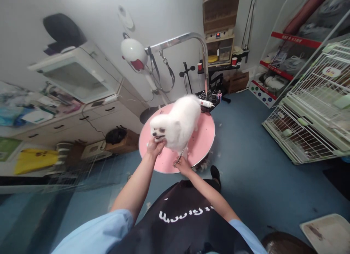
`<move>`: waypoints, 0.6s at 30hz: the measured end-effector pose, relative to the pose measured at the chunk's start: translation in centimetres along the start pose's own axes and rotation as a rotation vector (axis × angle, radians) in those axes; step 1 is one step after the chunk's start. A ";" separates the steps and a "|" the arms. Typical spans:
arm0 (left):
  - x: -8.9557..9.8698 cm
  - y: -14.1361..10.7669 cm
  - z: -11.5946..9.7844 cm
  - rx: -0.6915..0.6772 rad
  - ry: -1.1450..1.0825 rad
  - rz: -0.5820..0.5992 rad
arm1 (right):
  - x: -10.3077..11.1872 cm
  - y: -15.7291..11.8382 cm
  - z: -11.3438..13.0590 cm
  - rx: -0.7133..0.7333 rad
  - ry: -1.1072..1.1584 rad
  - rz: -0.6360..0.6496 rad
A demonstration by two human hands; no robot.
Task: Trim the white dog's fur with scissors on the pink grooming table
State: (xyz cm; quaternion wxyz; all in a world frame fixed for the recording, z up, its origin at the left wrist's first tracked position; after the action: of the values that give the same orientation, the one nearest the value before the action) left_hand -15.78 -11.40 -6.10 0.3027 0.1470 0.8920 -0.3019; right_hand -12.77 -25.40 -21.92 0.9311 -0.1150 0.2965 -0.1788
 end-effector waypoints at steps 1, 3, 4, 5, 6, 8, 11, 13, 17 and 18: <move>0.0 0.0 0.0 -0.006 0.013 -0.008 | 0.0 0.0 0.1 0.004 0.004 -0.001; 0.0 -0.1 0.0 -0.013 0.019 -0.028 | 0.2 0.1 0.2 0.026 -0.003 -0.020; 0.0 -0.1 0.0 -0.014 0.013 -0.034 | 0.3 0.1 0.2 0.035 -0.013 -0.035; 0.0 -0.1 0.0 -0.013 0.005 -0.035 | 0.3 0.1 0.2 0.039 -0.026 -0.049; 0.0 0.0 0.0 -0.013 0.001 -0.030 | 0.4 0.1 0.1 0.036 -0.038 -0.059; 0.1 0.0 0.0 -0.016 0.000 -0.009 | 0.4 0.1 0.0 0.028 -0.047 -0.060; 0.3 0.2 0.0 -0.018 -0.003 0.013 | 0.5 0.1 0.2 0.042 -0.066 -0.076; 0.4 0.2 0.0 -0.016 -0.011 0.013 | 0.6 0.1 0.4 0.040 -0.088 -0.092; 0.4 0.2 0.0 -0.007 -0.012 0.005 | 0.4 0.1 0.7 0.032 -0.062 -0.040; 0.4 0.2 0.0 -0.004 -0.014 0.008 | 0.4 0.1 0.8 0.046 -0.070 -0.043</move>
State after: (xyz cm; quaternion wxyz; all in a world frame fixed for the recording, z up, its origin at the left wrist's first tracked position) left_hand -16.01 -11.19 -6.50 0.3106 0.1478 0.8898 -0.2999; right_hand -11.97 -25.43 -21.53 0.9392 -0.1062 0.2569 -0.2015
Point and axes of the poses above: each hand's wrist, its own y-axis towards the middle knuckle, its own x-axis out of the back of the hand, z = x × y, the point moved 4 cm from there along y, towards the middle knuckle, and after that the axes turned 4 degrees about y, right-handed, at the moved point
